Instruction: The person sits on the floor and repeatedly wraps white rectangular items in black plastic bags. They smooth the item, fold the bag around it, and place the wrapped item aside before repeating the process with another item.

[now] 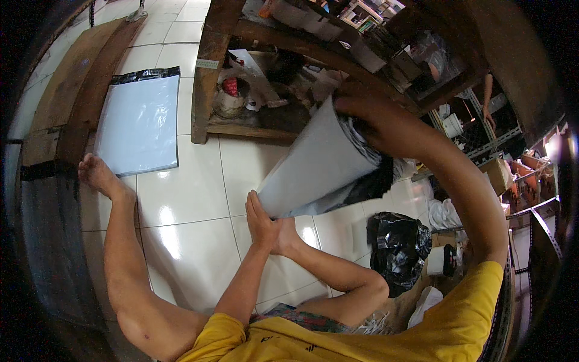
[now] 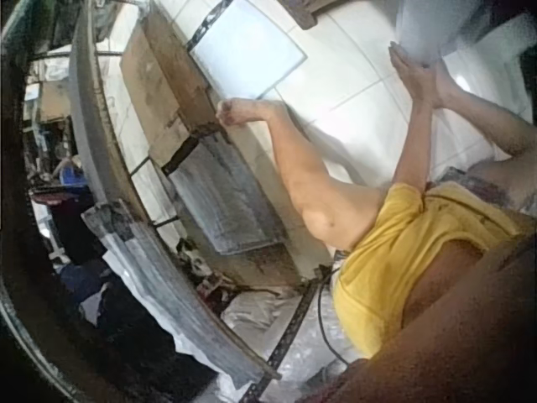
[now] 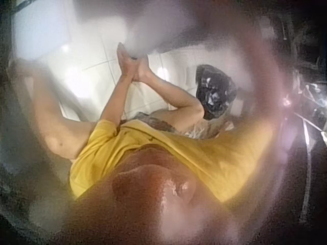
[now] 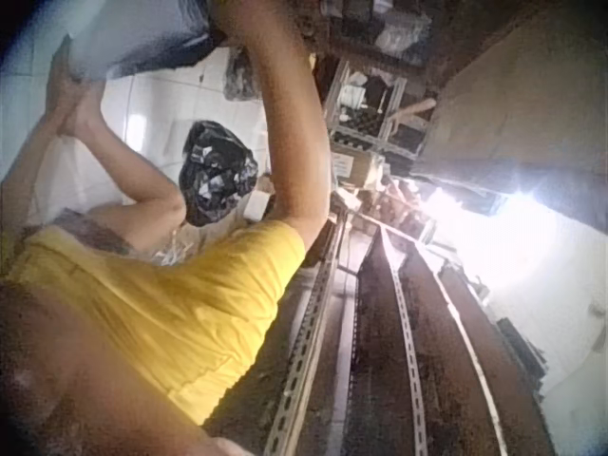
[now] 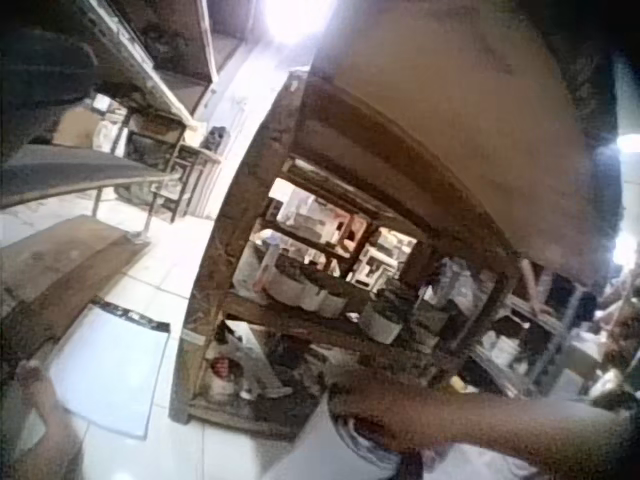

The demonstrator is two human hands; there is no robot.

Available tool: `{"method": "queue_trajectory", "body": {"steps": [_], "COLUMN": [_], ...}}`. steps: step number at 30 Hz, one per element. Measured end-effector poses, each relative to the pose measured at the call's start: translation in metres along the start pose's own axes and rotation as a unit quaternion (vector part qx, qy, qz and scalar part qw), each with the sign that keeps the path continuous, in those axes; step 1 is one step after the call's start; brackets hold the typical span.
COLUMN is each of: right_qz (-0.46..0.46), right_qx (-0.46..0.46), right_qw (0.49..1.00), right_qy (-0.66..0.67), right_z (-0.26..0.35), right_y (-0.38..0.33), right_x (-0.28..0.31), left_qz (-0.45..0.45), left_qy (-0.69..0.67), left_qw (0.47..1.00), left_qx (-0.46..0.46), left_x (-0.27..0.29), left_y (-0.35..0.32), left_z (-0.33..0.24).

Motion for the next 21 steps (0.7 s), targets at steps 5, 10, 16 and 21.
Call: {"method": "queue_trajectory", "body": {"steps": [5, 10, 16, 21], "right_qz": [0.109, 0.127, 0.056, -0.059], "right_qx": [0.018, 0.019, 0.0, -0.114], "right_qw": [0.994, 0.991, 0.996, 0.992], "right_qy": [0.001, 0.025, -0.075, 0.021], "right_z": [0.001, 0.007, 0.008, 0.008], "right_y": [-0.011, -0.005, 0.003, -0.004], "right_x": [0.0, 0.006, 0.005, 0.029], "left_qz": [0.002, -0.01, -0.027, -0.01], "left_qy": [-0.036, 0.009, 0.02, -0.048], "left_qw": [0.999, 0.998, 0.999, 0.998], "left_qx": [-0.024, -0.061, -0.031, -0.034], "left_x": [0.002, 0.003, 0.005, 0.005], "left_y": [-0.003, -0.003, -0.001, 0.007], "left_z": [-0.003, 0.001, -0.012, -0.008]}}
Point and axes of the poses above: each hand's wrist, its own y-axis towards the middle knuckle, its own x-axis out of the back of the hand, z = x × y, the point moved 4 cm from there along y, towards the middle knuckle, and after that the axes turned 5 degrees about -y, right-handed, at the moved point
